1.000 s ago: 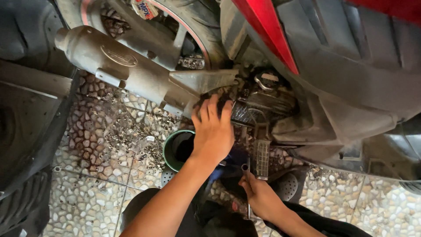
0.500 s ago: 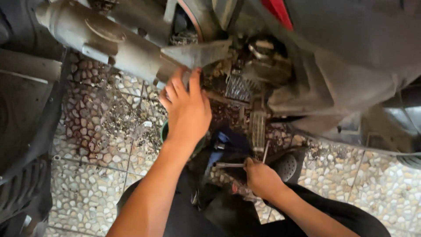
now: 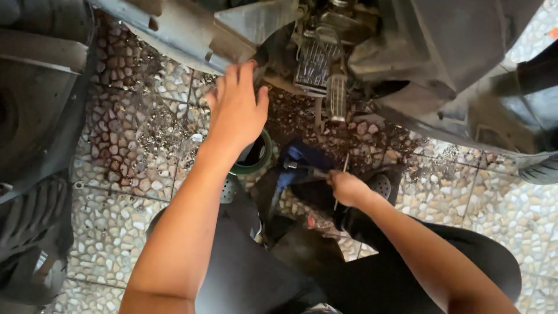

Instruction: The person crouches on the floor beside a scooter and works on its engine area, first handling small parts and a rag near a green bowl, then using a T-handle wrench to loosen and turn a fastener on the engine. They continue turning the wrench and reaching into the engine components throughout the clip.

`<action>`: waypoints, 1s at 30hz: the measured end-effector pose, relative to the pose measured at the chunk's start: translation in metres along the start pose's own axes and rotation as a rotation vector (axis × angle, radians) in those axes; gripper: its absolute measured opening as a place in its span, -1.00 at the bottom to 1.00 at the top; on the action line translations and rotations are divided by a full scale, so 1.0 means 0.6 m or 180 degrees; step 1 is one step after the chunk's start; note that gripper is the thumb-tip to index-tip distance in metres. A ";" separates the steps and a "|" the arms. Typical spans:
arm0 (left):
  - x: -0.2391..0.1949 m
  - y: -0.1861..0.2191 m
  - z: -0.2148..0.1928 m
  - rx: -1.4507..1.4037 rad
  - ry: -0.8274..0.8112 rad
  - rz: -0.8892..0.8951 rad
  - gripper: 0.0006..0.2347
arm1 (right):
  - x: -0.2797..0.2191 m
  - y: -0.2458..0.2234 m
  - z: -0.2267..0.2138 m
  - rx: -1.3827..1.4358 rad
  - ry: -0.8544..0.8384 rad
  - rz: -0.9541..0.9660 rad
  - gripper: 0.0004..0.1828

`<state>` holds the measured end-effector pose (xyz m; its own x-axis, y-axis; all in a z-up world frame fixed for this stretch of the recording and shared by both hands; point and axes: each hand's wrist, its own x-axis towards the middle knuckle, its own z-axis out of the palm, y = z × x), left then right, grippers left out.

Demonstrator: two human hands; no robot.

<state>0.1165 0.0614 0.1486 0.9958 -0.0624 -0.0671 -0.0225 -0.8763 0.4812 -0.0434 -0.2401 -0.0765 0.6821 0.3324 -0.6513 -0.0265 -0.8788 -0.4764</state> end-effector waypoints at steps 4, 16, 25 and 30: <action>-0.017 0.013 -0.028 -0.0220 -0.0407 -0.0120 -0.54 | 0.034 0.031 0.025 0.0035 -0.0191 0.0315 -0.71; -0.039 -0.025 -0.076 -0.0574 0.0356 -0.0329 -0.58 | 0.161 0.023 0.192 -0.0061 0.0384 0.0860 -0.54; -0.026 -0.016 -0.051 -0.0539 0.0231 0.0065 -0.72 | 0.223 0.095 0.340 0.0201 0.0357 0.0941 -0.58; 0.056 -0.044 0.054 0.0059 0.0449 0.0684 -0.71 | 0.230 0.093 0.328 0.0259 0.0137 0.1113 -0.63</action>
<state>0.1479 0.0669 0.1053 0.9705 -0.1819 0.1582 -0.2352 -0.8589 0.4550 -0.0948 -0.1758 -0.3092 0.6515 0.0002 -0.7586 -0.3206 -0.9062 -0.2756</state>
